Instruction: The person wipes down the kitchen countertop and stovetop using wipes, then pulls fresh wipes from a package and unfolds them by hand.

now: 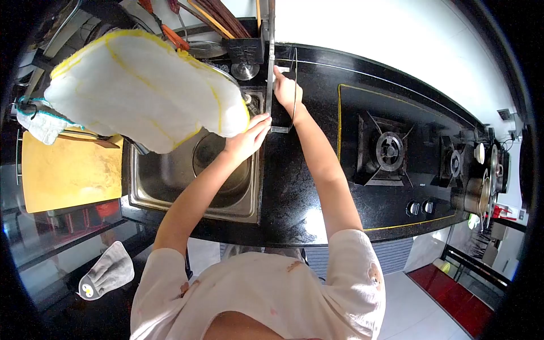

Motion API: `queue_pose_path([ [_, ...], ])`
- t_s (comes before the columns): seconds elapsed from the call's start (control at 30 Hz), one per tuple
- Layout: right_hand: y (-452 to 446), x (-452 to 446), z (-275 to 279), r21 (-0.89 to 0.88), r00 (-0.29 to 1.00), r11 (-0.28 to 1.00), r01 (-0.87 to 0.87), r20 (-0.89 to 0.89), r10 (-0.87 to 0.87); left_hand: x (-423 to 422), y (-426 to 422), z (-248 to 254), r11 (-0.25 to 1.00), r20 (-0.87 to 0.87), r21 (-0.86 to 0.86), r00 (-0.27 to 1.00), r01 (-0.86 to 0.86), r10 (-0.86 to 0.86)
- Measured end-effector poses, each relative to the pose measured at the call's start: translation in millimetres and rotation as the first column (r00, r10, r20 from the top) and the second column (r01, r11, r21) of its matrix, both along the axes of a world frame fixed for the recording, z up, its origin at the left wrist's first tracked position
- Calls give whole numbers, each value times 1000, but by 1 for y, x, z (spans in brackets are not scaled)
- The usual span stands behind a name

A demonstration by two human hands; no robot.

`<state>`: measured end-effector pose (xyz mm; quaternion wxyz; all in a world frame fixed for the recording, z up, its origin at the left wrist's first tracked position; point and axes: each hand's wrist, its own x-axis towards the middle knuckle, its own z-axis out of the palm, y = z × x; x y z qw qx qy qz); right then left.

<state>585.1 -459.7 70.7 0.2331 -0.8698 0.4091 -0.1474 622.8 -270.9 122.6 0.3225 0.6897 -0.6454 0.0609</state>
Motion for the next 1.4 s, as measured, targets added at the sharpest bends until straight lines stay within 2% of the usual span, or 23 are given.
queue_pose_path([
  [0.07,0,-4,2,-25,999,1000,-2,-34,1,0,0,1,1000,2,-5,1000,8,-8],
  [0.13,-8,-8,1,-84,986,996,21,-163,-34,1,0,2,1000,-3,-3,1000,9,-9],
  [0.17,-10,-13,0,-91,980,990,105,-159,-119,0,0,3,1000,-14,4,1000,9,-9],
  [0.2,-11,-17,7,-62,979,992,110,-164,-119,-1,0,3,1000,-27,8,1000,7,-7],
  [0.27,-5,-15,5,-116,979,990,86,-176,-105,0,0,1,1000,8,-1,1000,7,-7],
  [0.37,5,1,15,45,994,997,69,-93,-64,1,-1,0,1000,33,-22,999,0,0],
  [0.43,6,6,11,73,995,994,87,-49,-83,1,-1,1,999,25,-31,1000,6,-5],
  [0.47,2,0,9,73,996,995,69,-54,-65,1,-1,1,999,12,-32,1000,12,-12],
  [0.53,-6,-11,13,35,979,996,86,-186,-78,1,-2,1,1000,-11,-18,1000,13,-14],
  [0.6,-8,-21,22,3,972,993,121,-202,-117,0,1,1,1000,-31,20,1000,5,-5],
  [0.63,-7,-18,16,-54,975,991,119,-182,-127,-1,1,1,1000,-37,17,999,7,-6],
  [0.77,11,3,20,109,994,990,87,-79,-78,0,-1,2,1000,5,-7,1000,2,-1],
  [0.87,2,-6,19,100,991,991,89,-105,-78,0,-1,2,1000,18,-16,1000,10,-10],
  [0.9,-1,-12,18,55,989,992,116,-99,-110,1,-1,2,1000,14,-19,1000,13,-13],
  [0.93,-6,-18,18,85,981,982,169,-114,-159,1,-1,2,1000,15,-24,1000,12,-12],
  [1.0,-4,-16,15,38,981,985,166,-111,-161,0,-1,1,999,14,-33,1000,9,-9],
  [1.1,9,0,14,116,991,984,136,-6,-136,-1,-1,2,1000,23,-22,1000,-5,5],
  [1.2,10,-4,21,161,985,972,169,-5,-170,0,-1,2,1000,8,0,1000,0,0],
  [1.27,2,-12,10,103,978,973,208,-5,-209,0,-1,2,1000,13,-4,1000,-1,1],
  [1.4,7,-9,12,121,982,975,185,-50,-180,0,-1,3,1000,11,-8,1000,5,-5],
])
